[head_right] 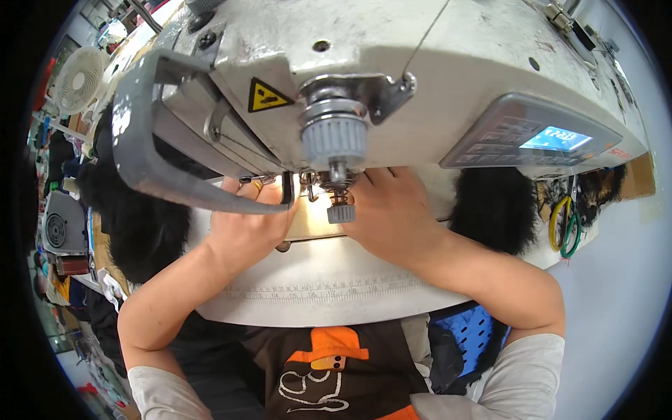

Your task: Sewing synthetic fur trim onto a black fabric garment using an industrial sewing machine.

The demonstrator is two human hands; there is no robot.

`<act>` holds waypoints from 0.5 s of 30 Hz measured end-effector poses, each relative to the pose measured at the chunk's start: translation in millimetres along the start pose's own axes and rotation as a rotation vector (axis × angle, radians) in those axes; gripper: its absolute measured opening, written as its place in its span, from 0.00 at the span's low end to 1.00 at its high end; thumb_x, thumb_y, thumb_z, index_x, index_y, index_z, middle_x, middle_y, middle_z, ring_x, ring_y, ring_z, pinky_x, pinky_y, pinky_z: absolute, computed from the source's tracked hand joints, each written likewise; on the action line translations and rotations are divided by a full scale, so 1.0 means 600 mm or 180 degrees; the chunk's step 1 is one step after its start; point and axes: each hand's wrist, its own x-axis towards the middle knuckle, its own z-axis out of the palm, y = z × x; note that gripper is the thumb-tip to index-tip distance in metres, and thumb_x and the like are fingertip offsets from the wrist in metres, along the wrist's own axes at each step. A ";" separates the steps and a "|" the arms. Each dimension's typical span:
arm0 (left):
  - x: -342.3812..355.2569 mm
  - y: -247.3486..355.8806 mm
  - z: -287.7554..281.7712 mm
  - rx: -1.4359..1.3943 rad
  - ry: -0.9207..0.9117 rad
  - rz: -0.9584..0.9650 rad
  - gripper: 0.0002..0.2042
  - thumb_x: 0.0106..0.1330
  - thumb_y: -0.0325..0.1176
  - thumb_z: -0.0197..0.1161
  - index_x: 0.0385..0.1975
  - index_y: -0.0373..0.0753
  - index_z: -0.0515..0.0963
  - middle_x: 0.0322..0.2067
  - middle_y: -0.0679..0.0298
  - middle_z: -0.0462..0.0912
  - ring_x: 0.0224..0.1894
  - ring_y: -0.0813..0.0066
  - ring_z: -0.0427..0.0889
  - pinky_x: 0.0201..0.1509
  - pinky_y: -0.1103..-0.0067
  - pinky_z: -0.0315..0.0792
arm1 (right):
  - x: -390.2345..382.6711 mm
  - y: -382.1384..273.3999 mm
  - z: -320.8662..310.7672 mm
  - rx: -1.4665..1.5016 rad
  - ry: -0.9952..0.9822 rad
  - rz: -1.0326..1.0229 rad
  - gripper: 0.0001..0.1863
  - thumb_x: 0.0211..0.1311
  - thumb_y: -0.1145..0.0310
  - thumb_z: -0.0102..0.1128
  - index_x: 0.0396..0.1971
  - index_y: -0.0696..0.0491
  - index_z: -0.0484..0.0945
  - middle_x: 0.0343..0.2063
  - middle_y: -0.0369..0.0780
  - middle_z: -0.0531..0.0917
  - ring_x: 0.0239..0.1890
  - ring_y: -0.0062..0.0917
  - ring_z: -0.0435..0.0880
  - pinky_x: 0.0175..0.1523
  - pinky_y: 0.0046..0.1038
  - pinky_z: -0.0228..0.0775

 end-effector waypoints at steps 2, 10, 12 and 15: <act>0.001 -0.001 0.002 -0.0068 0.0077 -0.0093 0.08 0.45 0.27 0.64 0.14 0.41 0.70 0.16 0.62 0.67 0.25 0.62 0.75 0.56 0.64 0.72 | 0.005 -0.002 -0.002 0.0346 0.0231 0.0297 0.05 0.48 0.66 0.66 0.26 0.47 0.82 0.28 0.32 0.79 0.37 0.30 0.81 0.40 0.37 0.69; 0.006 0.002 0.005 0.0052 -0.0092 0.0009 0.08 0.44 0.27 0.63 0.13 0.43 0.69 0.15 0.65 0.66 0.22 0.67 0.72 0.55 0.65 0.72 | 0.000 -0.003 -0.002 0.0598 0.0072 0.0490 0.06 0.51 0.64 0.68 0.28 0.47 0.83 0.28 0.34 0.81 0.36 0.31 0.83 0.42 0.38 0.70; 0.006 0.004 0.004 0.0013 -0.0097 -0.0010 0.07 0.44 0.27 0.64 0.13 0.43 0.70 0.15 0.65 0.66 0.22 0.67 0.72 0.55 0.64 0.72 | -0.002 -0.002 -0.001 0.0608 -0.0184 0.0527 0.07 0.51 0.63 0.68 0.29 0.47 0.83 0.28 0.34 0.82 0.36 0.31 0.83 0.42 0.38 0.70; 0.007 0.004 0.002 -0.0005 -0.0159 -0.0008 0.06 0.44 0.27 0.64 0.14 0.42 0.73 0.15 0.65 0.67 0.21 0.67 0.73 0.57 0.63 0.72 | -0.001 -0.002 -0.004 0.0526 -0.0005 0.0443 0.08 0.52 0.63 0.69 0.30 0.48 0.84 0.28 0.35 0.83 0.35 0.31 0.84 0.42 0.39 0.70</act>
